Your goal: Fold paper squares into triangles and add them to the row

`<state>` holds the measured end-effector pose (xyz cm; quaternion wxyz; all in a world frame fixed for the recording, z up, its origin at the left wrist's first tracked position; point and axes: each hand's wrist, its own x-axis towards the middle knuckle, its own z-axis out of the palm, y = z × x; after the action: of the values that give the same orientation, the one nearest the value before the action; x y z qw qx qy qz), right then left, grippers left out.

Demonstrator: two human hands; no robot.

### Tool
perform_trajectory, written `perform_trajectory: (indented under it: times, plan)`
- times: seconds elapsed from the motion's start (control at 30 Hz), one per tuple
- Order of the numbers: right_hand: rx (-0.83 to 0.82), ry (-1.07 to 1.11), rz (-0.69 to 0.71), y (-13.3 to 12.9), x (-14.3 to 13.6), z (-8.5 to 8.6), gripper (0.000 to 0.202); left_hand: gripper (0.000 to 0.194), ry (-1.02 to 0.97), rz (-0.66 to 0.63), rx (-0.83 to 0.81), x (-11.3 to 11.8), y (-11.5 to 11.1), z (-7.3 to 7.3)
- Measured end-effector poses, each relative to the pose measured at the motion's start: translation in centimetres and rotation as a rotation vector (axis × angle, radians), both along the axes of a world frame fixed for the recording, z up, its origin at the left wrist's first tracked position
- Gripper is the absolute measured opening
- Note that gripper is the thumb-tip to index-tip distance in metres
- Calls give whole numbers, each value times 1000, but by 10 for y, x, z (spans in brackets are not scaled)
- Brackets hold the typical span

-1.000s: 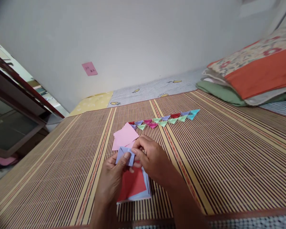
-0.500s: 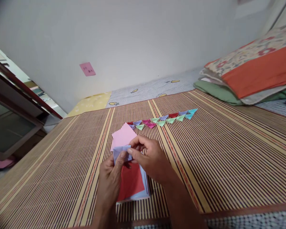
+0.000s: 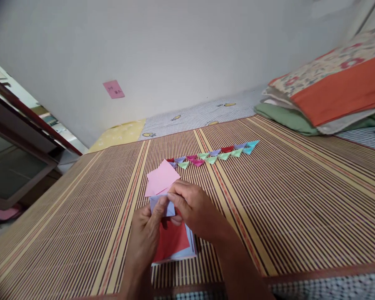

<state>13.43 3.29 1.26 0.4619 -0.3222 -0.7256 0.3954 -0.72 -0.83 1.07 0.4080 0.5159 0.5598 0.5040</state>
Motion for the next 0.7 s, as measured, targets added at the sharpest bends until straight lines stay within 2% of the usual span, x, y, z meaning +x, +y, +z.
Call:
perform_trajectory:
  times: [0.07, 0.17, 0.3, 0.4, 0.47, 0.57, 0.7]
  plan:
    - [15, 3, -9, 0, 1, 2, 27, 44, 18, -37, -16, -1, 0, 0]
    - [53, 23, -30, -2, -3, 6, 11, 43, 48, -67, 13, 0, 0, -2]
    - [103, 16, -49, -8, -9, 11, 13, 38, 83, -77, 45, 1, 0, -4]
    - [61, 52, -62, -8, -8, 10, 15, 21, 40, -89, 35, -1, -2, 2]
    - [-16, 102, -25, -6, -5, 7, 14, 15, -16, -143, 29, -5, -3, 8]
    - [-130, 180, 46, -2, -2, 2, 13, 27, -23, -210, 47, -12, -5, 13]
    - [-169, 230, 83, 1, -4, -3, 11, 37, 12, -192, 70, -17, -6, 10]
